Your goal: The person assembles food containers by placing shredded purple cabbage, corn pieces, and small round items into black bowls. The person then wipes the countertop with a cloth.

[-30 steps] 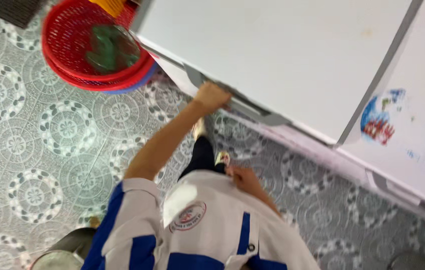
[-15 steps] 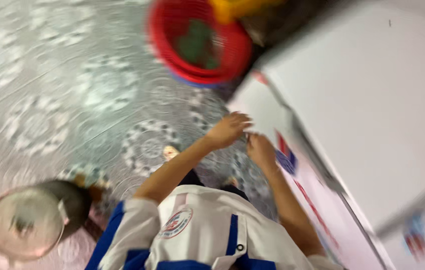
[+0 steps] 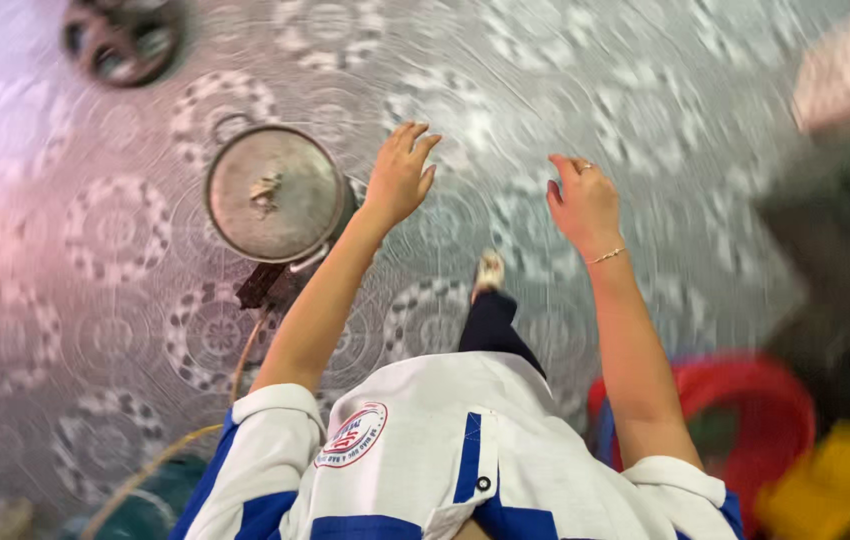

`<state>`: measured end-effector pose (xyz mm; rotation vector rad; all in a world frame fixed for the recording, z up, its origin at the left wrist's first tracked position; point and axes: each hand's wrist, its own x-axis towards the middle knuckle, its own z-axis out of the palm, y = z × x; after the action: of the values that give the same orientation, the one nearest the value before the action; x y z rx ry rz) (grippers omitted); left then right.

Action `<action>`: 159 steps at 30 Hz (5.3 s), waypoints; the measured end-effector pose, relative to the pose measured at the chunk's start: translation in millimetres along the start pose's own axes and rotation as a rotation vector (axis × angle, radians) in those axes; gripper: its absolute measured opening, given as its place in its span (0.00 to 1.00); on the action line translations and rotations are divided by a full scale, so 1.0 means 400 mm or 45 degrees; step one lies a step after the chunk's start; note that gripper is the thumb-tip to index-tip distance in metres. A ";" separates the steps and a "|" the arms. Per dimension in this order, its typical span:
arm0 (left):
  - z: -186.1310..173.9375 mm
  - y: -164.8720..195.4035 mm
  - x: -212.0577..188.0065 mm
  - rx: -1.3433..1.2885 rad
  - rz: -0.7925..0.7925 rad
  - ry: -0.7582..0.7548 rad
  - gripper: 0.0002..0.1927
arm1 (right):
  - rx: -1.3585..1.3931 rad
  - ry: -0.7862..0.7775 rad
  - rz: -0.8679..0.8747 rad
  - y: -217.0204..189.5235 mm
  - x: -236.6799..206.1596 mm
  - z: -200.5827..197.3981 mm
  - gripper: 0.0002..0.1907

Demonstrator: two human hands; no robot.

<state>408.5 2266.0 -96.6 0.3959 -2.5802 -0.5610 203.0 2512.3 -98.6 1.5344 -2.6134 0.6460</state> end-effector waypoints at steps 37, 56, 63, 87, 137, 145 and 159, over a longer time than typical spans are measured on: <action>-0.727 -2.768 1.981 0.455 -0.939 0.697 0.28 | 0.162 -0.173 -1.430 -0.945 3.958 1.186 0.26; -1.362 -4.353 2.206 0.449 -1.274 1.030 0.29 | 0.525 -0.438 -1.608 -1.991 5.221 1.965 0.21; -1.472 -4.824 2.128 0.407 -1.847 1.462 0.28 | 0.545 -0.853 -1.773 -2.418 5.457 2.285 0.17; -1.214 -4.983 1.691 0.690 -2.467 2.665 0.19 | 0.079 -1.865 -2.281 -2.846 5.184 2.868 0.20; -1.842 -5.634 1.756 0.682 -1.305 0.396 0.33 | 0.698 -0.774 -0.924 -2.741 5.370 2.630 0.35; -1.922 -5.616 1.469 0.767 -2.009 0.374 0.30 | 0.612 -0.845 -0.896 -2.715 5.383 2.646 0.32; -1.745 -5.355 1.560 0.764 -2.229 0.543 0.26 | 0.981 -1.408 -0.246 -2.899 5.404 2.647 0.32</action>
<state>601.9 -57.6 -262.7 2.5917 -1.3134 -0.0772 261.5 -158.1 -157.4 3.0519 -2.9119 1.1019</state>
